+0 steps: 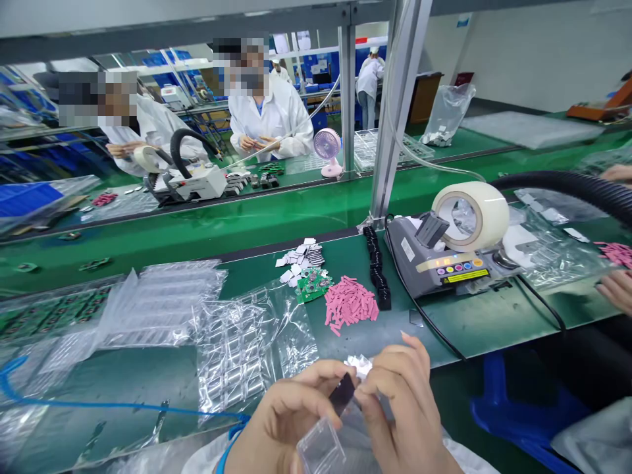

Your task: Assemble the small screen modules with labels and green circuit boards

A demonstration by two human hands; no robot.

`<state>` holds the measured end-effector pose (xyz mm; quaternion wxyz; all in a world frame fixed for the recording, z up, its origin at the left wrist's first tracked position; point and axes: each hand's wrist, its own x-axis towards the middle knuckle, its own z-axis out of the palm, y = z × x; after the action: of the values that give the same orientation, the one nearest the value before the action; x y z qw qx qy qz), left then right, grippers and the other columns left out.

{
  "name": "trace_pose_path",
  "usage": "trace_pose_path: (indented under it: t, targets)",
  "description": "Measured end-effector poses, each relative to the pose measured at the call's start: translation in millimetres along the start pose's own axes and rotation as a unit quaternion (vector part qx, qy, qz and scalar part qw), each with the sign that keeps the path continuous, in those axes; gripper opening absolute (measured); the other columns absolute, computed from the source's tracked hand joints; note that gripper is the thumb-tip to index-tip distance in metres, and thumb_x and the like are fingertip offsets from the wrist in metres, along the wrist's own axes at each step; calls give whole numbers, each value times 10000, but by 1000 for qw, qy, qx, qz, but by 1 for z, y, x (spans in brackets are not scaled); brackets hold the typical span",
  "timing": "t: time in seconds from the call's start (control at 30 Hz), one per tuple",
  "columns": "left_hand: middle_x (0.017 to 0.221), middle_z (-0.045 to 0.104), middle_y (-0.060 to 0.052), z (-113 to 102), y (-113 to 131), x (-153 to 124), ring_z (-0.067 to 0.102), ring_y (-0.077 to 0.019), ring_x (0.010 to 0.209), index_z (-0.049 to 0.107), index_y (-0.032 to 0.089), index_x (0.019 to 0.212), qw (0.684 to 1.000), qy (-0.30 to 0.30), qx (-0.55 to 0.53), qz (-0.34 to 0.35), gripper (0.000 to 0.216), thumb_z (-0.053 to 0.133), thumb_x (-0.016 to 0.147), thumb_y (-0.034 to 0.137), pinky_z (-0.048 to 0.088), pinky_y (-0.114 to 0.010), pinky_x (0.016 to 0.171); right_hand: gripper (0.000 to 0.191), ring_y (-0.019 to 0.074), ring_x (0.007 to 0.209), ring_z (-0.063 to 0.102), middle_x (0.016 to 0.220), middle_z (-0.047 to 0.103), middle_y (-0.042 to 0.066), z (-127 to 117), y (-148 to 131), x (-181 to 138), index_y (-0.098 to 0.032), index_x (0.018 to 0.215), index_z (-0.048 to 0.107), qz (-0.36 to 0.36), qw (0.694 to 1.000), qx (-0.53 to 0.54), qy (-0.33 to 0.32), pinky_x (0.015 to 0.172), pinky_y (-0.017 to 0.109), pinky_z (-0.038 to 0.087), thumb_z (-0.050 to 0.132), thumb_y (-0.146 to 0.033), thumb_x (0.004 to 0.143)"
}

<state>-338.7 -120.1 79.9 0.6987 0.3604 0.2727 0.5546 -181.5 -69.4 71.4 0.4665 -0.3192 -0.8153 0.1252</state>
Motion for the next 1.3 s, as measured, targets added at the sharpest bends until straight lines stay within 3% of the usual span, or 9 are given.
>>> trace_pose_path:
  t: [0.07,0.17,0.4,0.57,0.8,1.3]
  targets:
    - [1173,556,-100,2,-2,-2,501,-281,1129,742,244,871,1000,3,0,15,302,771,596,367,317,-452,1022,105,171,745,557,789,561,17,-1,2,1,-208,926,554,-9,1000,-19,1,913,420,326,470,-189,865]
    - [1177,566,-100,6,-6,-4,509,-282,1125,740,251,871,999,28,-3,34,274,763,615,346,350,-437,1000,270,169,762,598,835,616,16,-2,4,3,-236,1059,588,-45,998,-46,-15,906,417,342,499,-138,824]
    - [1218,532,-84,10,-7,-5,511,-261,1127,728,262,907,997,36,-21,67,266,740,651,330,364,-395,991,310,158,778,621,910,647,26,-1,-1,1,-234,1009,617,-35,999,5,10,922,437,359,535,-35,787]
    - [1229,539,-93,7,-10,-6,498,-296,1162,738,256,886,999,18,-3,43,253,757,636,283,350,-421,1010,175,145,721,628,871,649,6,-1,-1,2,-235,872,584,1,998,55,23,918,427,377,549,-78,803]
    - [1246,543,-86,4,-12,-5,502,-292,1163,717,280,967,994,-21,54,92,275,707,693,302,328,-456,1041,102,157,708,612,758,634,-13,-10,-3,10,-227,763,536,17,998,59,-17,916,404,355,545,-145,822]
    - [1304,518,-56,-5,-16,-5,520,-269,1141,675,323,1048,983,-60,125,123,371,718,680,335,413,-394,990,70,123,748,592,814,586,-12,-5,-1,-1,-217,819,533,51,991,123,-14,1002,307,332,519,-160,858]
